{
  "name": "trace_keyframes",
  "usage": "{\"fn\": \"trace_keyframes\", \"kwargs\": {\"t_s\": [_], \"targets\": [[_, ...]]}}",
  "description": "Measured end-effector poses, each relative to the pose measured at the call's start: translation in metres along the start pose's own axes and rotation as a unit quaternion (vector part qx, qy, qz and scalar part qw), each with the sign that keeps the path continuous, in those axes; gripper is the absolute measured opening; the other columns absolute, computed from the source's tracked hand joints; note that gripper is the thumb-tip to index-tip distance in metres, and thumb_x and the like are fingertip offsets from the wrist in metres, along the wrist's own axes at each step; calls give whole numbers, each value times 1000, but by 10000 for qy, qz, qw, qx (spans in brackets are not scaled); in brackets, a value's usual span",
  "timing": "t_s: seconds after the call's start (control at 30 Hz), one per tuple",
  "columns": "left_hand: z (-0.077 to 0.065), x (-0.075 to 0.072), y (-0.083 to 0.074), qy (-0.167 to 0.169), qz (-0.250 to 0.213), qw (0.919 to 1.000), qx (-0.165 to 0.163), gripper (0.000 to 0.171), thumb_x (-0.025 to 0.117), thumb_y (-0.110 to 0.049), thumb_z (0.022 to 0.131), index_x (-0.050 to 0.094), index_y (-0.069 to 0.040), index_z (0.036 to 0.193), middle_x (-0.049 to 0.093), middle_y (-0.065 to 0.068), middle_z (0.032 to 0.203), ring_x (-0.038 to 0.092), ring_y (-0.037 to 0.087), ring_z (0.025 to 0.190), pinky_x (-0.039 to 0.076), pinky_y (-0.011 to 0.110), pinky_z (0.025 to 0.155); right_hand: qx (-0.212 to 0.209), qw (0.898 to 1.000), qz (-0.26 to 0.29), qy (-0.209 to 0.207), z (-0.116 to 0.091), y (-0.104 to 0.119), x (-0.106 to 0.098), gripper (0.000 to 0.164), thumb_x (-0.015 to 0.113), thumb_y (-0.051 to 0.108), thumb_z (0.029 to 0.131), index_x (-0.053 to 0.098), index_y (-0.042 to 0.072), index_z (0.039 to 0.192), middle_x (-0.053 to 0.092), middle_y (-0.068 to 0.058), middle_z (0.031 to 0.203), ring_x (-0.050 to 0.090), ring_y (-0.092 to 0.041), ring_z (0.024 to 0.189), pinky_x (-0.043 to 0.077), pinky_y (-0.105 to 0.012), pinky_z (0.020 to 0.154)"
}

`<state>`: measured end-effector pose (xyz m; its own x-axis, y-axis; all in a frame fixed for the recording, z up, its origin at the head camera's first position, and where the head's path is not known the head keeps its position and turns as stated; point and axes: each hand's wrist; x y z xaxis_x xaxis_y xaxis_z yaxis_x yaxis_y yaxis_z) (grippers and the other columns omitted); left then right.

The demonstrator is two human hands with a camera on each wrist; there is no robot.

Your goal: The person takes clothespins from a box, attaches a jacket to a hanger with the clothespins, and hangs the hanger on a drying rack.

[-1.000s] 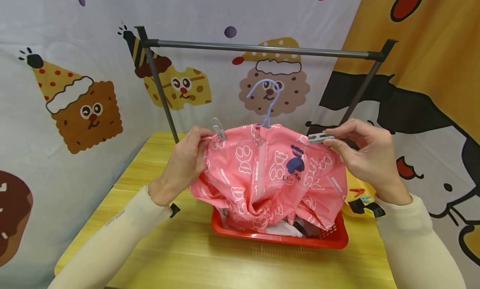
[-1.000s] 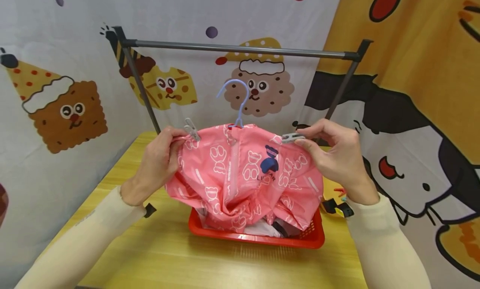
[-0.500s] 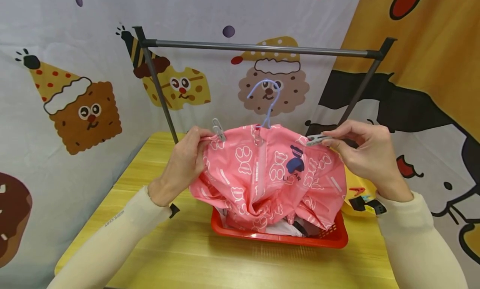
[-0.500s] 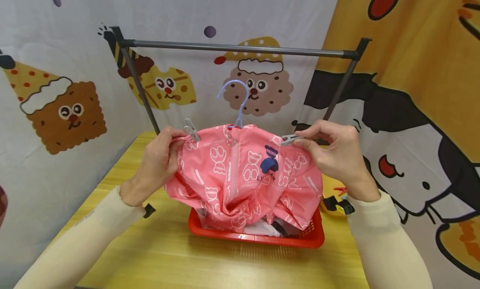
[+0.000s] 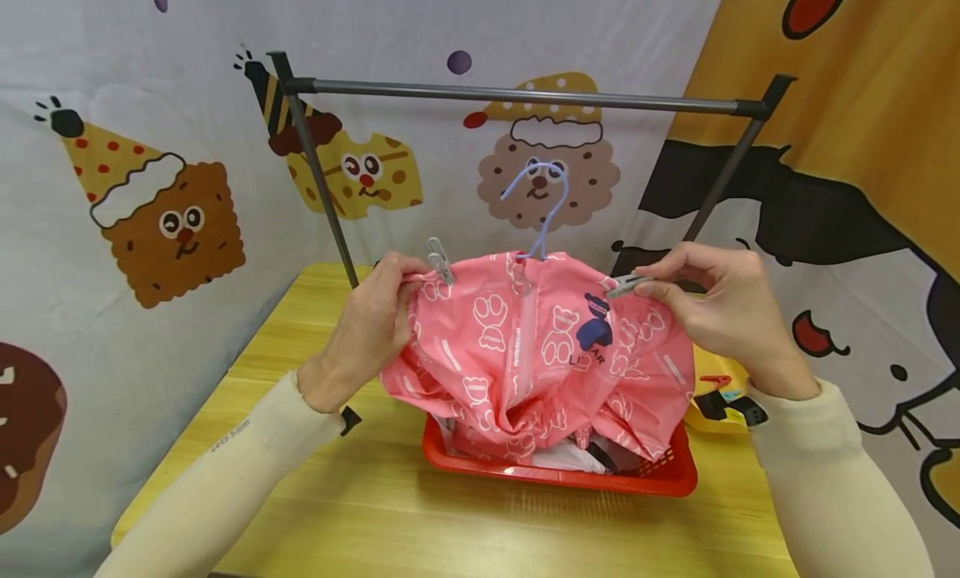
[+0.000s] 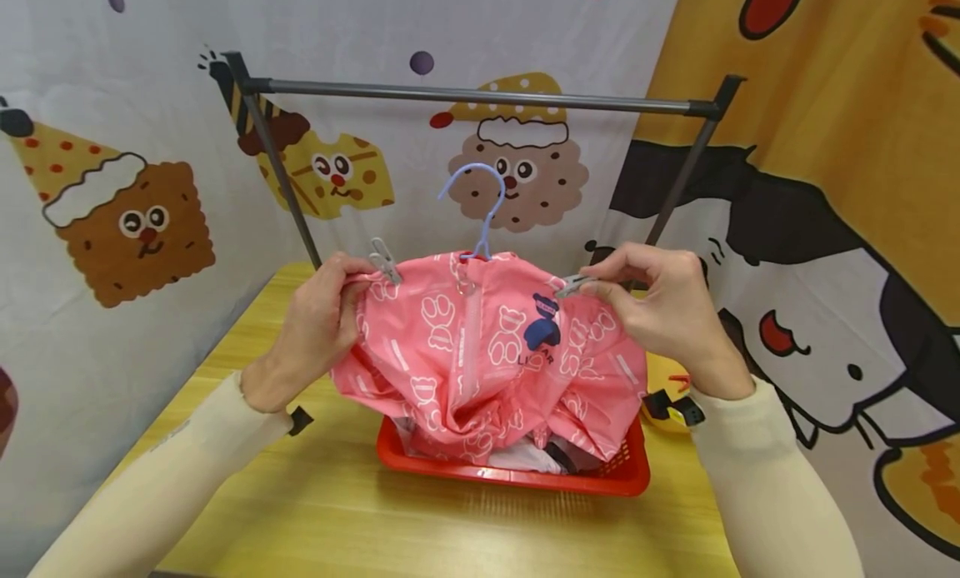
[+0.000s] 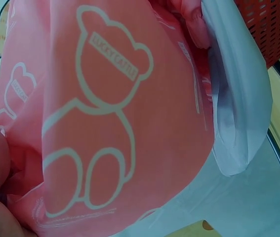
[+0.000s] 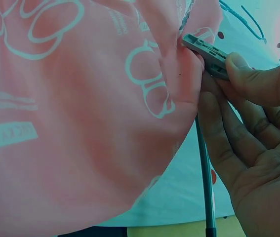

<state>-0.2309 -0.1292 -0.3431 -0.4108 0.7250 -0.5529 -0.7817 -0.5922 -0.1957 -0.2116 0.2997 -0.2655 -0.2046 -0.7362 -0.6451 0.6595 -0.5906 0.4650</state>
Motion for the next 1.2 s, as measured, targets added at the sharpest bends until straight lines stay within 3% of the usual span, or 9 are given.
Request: {"fn": "trace_keyframes", "kwargs": {"t_s": [0.17, 0.47, 0.83, 1.2], "targets": [[0, -1, -1, 5, 7, 10000, 23, 24, 71, 13, 108, 60, 6, 128, 71, 22, 116, 79, 34, 106, 71, 48, 100, 83, 9999, -63, 100, 1, 0, -1, 32, 92, -15, 91, 88, 7, 114, 90, -13, 112, 79, 12, 102, 61, -8, 89], [0, -1, -2, 72, -18, 10000, 4, 26, 71, 14, 108, 60, 6, 130, 71, 22, 118, 80, 34, 107, 70, 48, 101, 421, 9982, -289, 306, 1, 1, -4, 37, 92, -6, 95, 87, 11, 127, 89, -9, 117, 76, 16, 100, 59, -6, 85], [-1, -1, -2, 90, -16, 10000, 0, 28, 72, 16, 106, 60, 7, 130, 71, 22, 118, 80, 34, 107, 70, 49, 101, 844, 9944, -392, 497, 1, 0, -3, 40, 90, 3, 101, 85, 18, 137, 86, -7, 117, 72, 9, 98, 58, -4, 83], [-3, 1, 2, 88, -154, 9998, -116, 27, 70, 17, 107, 60, 7, 130, 72, 22, 118, 80, 34, 107, 71, 49, 100, 1082, 9925, -132, 550, -1, -6, 2, 46, 87, 9, 105, 78, 19, 149, 82, -8, 139, 71, 9, 110, 54, -2, 94]]}}
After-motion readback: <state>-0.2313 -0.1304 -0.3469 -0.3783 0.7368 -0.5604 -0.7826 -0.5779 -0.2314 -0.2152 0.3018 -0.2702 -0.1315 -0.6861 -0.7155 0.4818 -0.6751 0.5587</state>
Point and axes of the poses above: each hand's wrist, its own z-axis towards the middle knuckle, its own x-axis out of the palm, y = z × x
